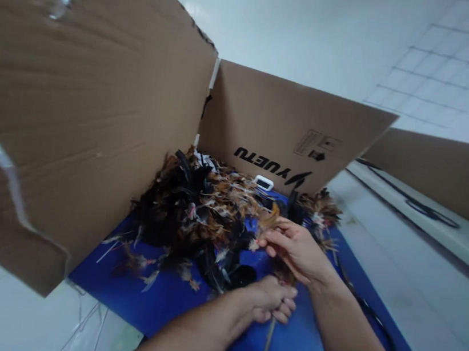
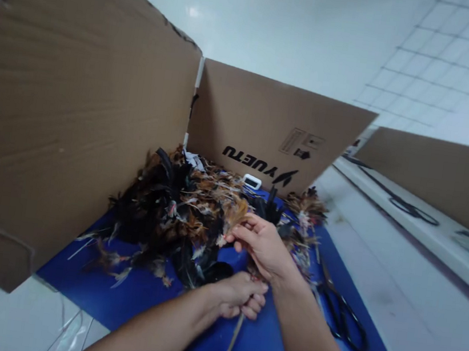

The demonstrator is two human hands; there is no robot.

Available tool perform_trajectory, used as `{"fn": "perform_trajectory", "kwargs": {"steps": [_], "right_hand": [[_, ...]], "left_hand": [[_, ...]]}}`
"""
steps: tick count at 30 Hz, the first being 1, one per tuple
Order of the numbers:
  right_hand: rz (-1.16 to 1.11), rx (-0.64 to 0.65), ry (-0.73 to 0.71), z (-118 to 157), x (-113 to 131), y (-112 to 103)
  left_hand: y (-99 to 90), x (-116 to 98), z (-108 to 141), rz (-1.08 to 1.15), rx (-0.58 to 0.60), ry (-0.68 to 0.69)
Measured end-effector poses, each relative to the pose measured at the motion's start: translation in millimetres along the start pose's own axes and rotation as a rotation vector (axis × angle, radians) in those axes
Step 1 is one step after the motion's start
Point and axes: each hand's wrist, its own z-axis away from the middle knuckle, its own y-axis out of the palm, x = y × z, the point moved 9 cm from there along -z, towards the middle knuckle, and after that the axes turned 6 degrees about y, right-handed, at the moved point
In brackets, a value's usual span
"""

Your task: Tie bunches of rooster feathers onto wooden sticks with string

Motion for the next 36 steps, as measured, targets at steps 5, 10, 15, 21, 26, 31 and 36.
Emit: {"fn": "perform_trajectory", "kwargs": {"steps": [5, 10, 15, 21, 26, 31, 36], "right_hand": [[0.059, -0.205, 0.068, 45, -28, -69], [0.130, -0.244, 0.122, 57, -54, -82], [0.242, -0.261, 0.116, 57, -60, -85], [0.234, -0.243, 0.113, 56, -68, -87], [0.256, -0.306, 0.082, 57, -71, -89], [0.279, -0.351, 0.083, 59, -69, -92], [0.274, -0.353, 0.086, 59, -68, -92]], "left_hand": [[1.8, -5, 7, -0.039, 0.005, 0.008], [7.2, -8, 11, -0.094, 0.013, 0.035], [15.1, -13, 15, -0.099, 0.081, 0.071], [16.6, -10, 12, -0.067, 0.123, 0.063], [18.7, -7, 11, -0.093, 0.153, 0.052], [21.2, -8, 14, -0.081, 0.179, 0.047], [24.7, -10, 16, -0.064, 0.200, 0.048]]}}
